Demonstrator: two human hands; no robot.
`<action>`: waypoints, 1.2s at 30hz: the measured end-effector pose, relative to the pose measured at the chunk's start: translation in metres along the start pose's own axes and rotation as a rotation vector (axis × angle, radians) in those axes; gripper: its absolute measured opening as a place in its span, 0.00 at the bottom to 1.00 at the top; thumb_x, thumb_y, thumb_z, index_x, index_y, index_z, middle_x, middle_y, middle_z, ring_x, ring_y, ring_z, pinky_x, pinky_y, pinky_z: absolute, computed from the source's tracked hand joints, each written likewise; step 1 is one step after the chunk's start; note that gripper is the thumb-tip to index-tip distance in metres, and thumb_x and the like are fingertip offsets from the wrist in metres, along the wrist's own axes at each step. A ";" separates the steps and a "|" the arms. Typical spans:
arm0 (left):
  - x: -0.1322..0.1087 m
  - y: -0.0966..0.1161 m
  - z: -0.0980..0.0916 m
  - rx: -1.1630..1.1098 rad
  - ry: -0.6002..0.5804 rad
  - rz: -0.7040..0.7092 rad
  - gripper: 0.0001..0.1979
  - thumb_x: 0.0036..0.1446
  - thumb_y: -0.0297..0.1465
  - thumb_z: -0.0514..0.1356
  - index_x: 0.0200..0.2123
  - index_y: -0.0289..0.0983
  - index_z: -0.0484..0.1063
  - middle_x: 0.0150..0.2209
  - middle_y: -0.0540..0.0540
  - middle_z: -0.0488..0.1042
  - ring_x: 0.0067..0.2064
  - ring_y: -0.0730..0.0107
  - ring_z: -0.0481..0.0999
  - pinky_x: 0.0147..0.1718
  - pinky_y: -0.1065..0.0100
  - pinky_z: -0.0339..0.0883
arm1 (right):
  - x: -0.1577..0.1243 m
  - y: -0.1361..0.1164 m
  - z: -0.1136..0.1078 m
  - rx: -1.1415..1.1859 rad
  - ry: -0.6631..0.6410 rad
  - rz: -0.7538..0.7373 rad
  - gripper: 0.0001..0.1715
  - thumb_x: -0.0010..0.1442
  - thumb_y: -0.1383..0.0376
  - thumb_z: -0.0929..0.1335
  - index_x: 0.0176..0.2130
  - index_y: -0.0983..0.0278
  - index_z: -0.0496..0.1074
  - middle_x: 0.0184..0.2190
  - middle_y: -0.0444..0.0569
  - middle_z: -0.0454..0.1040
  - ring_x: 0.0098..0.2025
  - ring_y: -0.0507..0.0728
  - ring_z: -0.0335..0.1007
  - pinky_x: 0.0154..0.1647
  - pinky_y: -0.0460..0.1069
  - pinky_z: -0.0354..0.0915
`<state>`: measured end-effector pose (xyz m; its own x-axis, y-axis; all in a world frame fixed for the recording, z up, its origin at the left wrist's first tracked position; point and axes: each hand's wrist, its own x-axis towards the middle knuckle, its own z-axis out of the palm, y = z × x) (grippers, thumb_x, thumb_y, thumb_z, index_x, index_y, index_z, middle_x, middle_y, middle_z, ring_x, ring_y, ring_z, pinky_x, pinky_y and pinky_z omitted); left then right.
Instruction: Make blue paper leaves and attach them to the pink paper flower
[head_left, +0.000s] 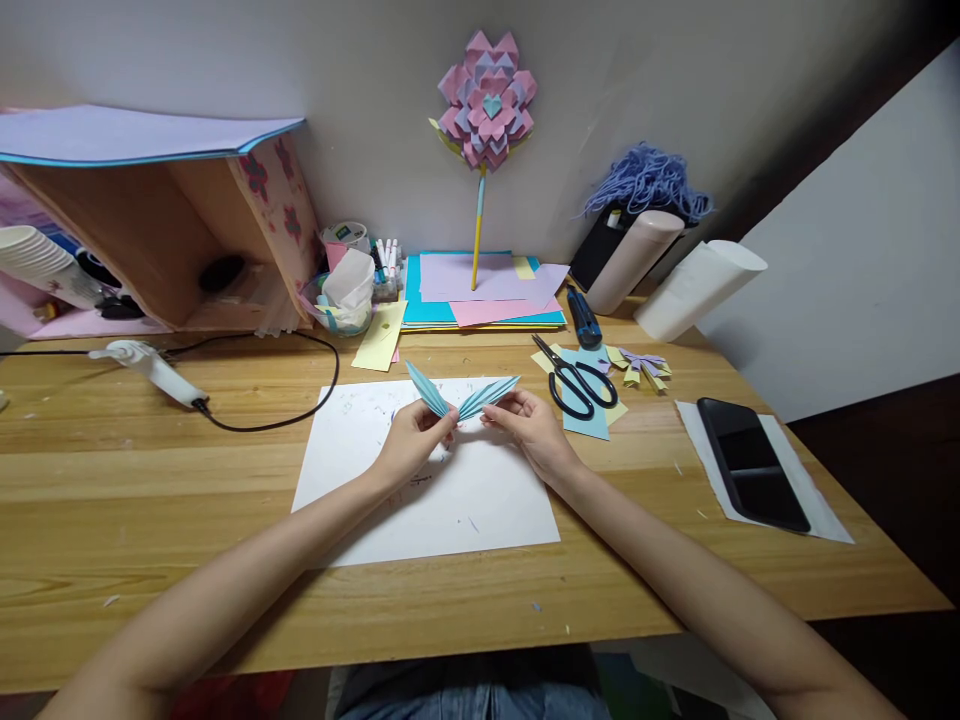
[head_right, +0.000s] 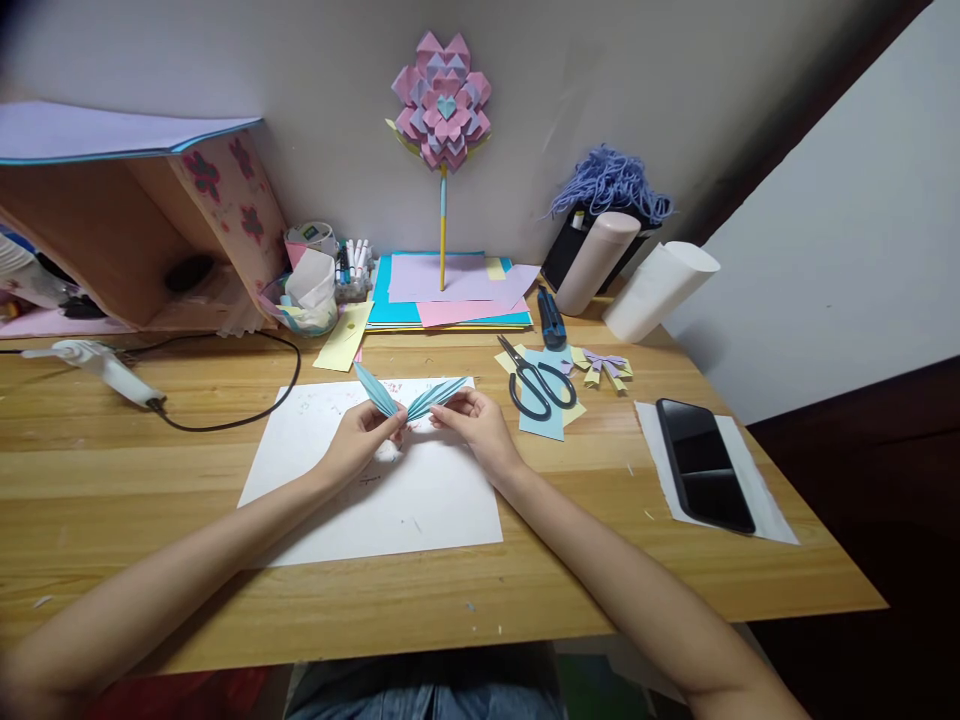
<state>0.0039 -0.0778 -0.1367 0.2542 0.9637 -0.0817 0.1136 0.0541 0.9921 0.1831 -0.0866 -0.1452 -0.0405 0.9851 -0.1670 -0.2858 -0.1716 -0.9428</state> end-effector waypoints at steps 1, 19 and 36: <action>0.000 0.000 0.000 0.000 -0.003 -0.002 0.14 0.49 0.40 0.59 0.29 0.33 0.70 0.24 0.49 0.71 0.25 0.72 0.70 0.28 0.70 0.64 | 0.000 0.000 0.000 0.012 -0.008 0.004 0.17 0.42 0.63 0.74 0.33 0.65 0.70 0.29 0.46 0.73 0.31 0.51 0.70 0.40 0.49 0.67; 0.000 0.001 0.000 0.009 -0.042 -0.004 0.13 0.49 0.39 0.59 0.29 0.33 0.70 0.23 0.50 0.68 0.25 0.74 0.68 0.26 0.71 0.63 | -0.002 -0.002 0.000 -0.122 -0.099 -0.088 0.12 0.47 0.60 0.71 0.28 0.64 0.67 0.23 0.43 0.70 0.27 0.51 0.67 0.34 0.49 0.63; -0.008 0.001 0.004 0.117 -0.103 0.079 0.12 0.51 0.38 0.58 0.32 0.33 0.70 0.28 0.46 0.71 0.27 0.73 0.70 0.27 0.71 0.67 | 0.000 0.002 0.001 -0.023 -0.012 0.028 0.06 0.47 0.65 0.67 0.29 0.64 0.67 0.25 0.42 0.68 0.27 0.50 0.64 0.32 0.47 0.62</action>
<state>0.0063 -0.0867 -0.1354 0.3634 0.9314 -0.0195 0.1987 -0.0570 0.9784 0.1813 -0.0874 -0.1463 -0.0600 0.9800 -0.1896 -0.2623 -0.1987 -0.9443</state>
